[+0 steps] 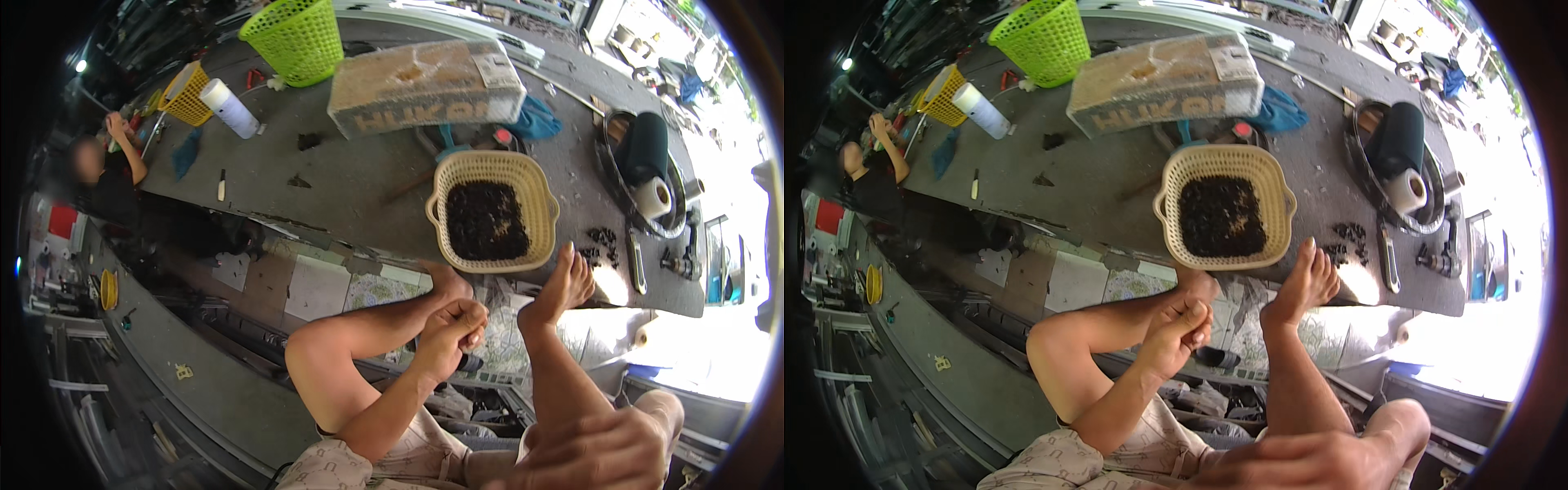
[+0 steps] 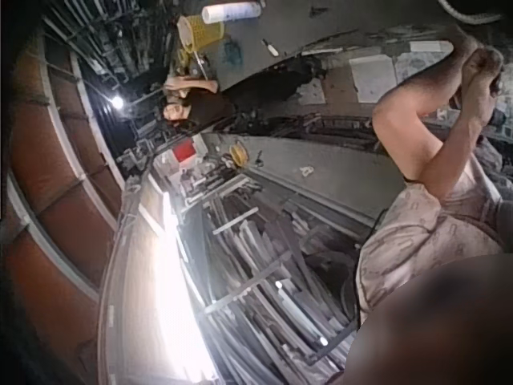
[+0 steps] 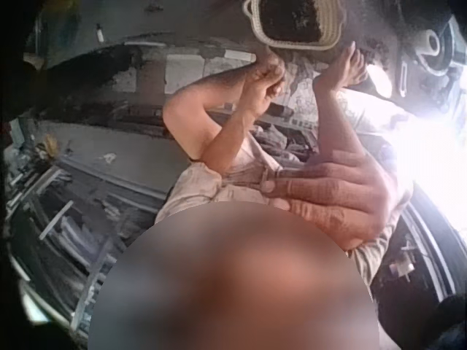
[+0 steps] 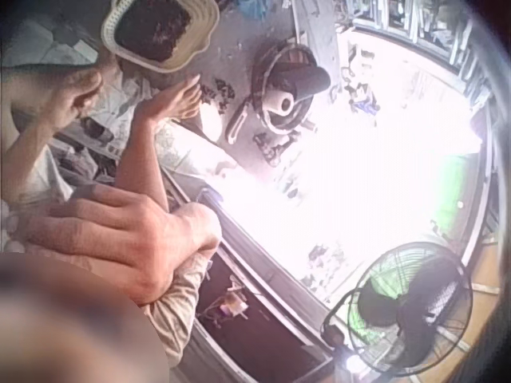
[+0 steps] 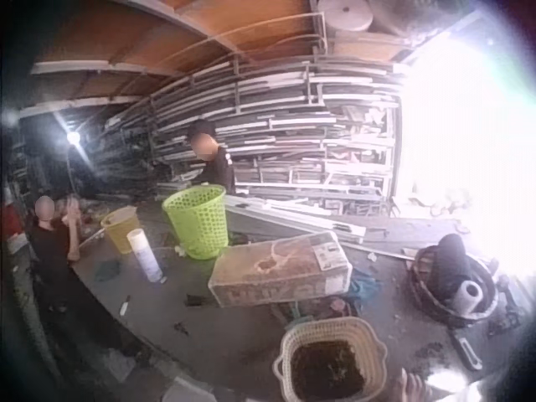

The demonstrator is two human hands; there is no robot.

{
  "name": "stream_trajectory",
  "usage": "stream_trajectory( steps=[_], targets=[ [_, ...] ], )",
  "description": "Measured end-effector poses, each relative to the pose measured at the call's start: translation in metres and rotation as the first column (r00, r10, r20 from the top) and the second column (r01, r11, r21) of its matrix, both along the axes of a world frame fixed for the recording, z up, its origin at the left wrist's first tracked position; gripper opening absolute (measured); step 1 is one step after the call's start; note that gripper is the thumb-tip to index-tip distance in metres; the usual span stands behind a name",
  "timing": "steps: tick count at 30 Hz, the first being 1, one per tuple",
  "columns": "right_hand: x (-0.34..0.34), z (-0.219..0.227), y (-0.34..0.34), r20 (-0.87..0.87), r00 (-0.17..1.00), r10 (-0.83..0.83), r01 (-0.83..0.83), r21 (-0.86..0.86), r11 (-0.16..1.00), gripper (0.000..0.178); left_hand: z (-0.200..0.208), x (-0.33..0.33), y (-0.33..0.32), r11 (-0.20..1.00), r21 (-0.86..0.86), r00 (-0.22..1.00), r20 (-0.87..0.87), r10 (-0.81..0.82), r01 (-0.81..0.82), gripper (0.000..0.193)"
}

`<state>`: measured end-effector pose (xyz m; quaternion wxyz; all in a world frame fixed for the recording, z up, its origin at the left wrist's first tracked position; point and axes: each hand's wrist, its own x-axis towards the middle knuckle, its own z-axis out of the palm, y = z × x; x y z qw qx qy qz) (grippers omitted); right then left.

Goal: The person sits at a workbench and repeatedly picks small black plastic components from a basket, threading them onto a metal rod held in the left hand. The person occasionally uses a utility knife to trim or adjust the components on the rod.

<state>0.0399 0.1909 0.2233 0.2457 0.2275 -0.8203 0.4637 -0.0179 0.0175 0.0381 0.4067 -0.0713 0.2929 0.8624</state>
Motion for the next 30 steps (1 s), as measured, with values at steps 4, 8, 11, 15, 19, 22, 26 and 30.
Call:
stream_trajectory(
  steps=[4, 8, 11, 15, 19, 22, 26, 30],
  targets=[
    [-0.055, -0.169, 0.036, -0.064, 0.319, -0.946, 0.902, 0.327, 0.282, 0.017, -0.001, -0.004, -0.001, 0.999, 0.030, 1.000, 0.000, -0.012, 0.012, 0.019],
    [-0.048, -0.254, 0.065, 0.107, 0.019, -0.994, 0.925, 0.376, 0.058, 0.022, 0.001, -0.008, 0.001, 1.000, 0.017, 0.991, 0.135, -0.014, 0.011, 0.029],
    [-0.039, -0.254, 0.066, -0.119, 0.088, -0.989, 0.857, 0.516, 0.014, 0.023, 0.002, -0.009, 0.002, 0.995, 0.095, 0.984, 0.179, -0.017, 0.000, 0.023],
    [-0.051, -0.210, 0.051, -0.029, 0.122, -0.992, 0.863, 0.498, 0.091, 0.021, 0.005, -0.008, 0.001, 0.996, 0.085, 0.987, 0.160, -0.016, 0.002, 0.016],
    [-0.052, -0.090, 0.032, 0.003, 0.693, -0.721, 0.691, 0.282, 0.666, 0.021, 0.007, -0.010, 0.000, 0.998, 0.052, 0.994, 0.106, 0.018, -0.024, 0.016],
    [-0.048, 0.003, 0.020, 0.153, 0.988, -0.028, -0.025, 0.339, 0.940, 0.023, 0.006, -0.011, 0.000, 0.999, -0.048, 0.996, 0.093, -0.014, 0.018, 0.015],
    [-0.142, -0.034, 0.040, 0.398, 0.804, -0.441, -0.016, 0.757, 0.654, 0.021, 0.002, -0.010, 0.000, 0.999, 0.017, 0.999, 0.033, 0.026, -0.027, 0.027],
    [-0.166, -0.122, 0.070, 0.452, 0.787, -0.420, -0.205, 0.834, 0.513, 0.017, -0.001, -0.013, -0.006, 0.998, 0.047, 0.995, 0.096, 0.037, -0.042, 0.028]
  ],
)
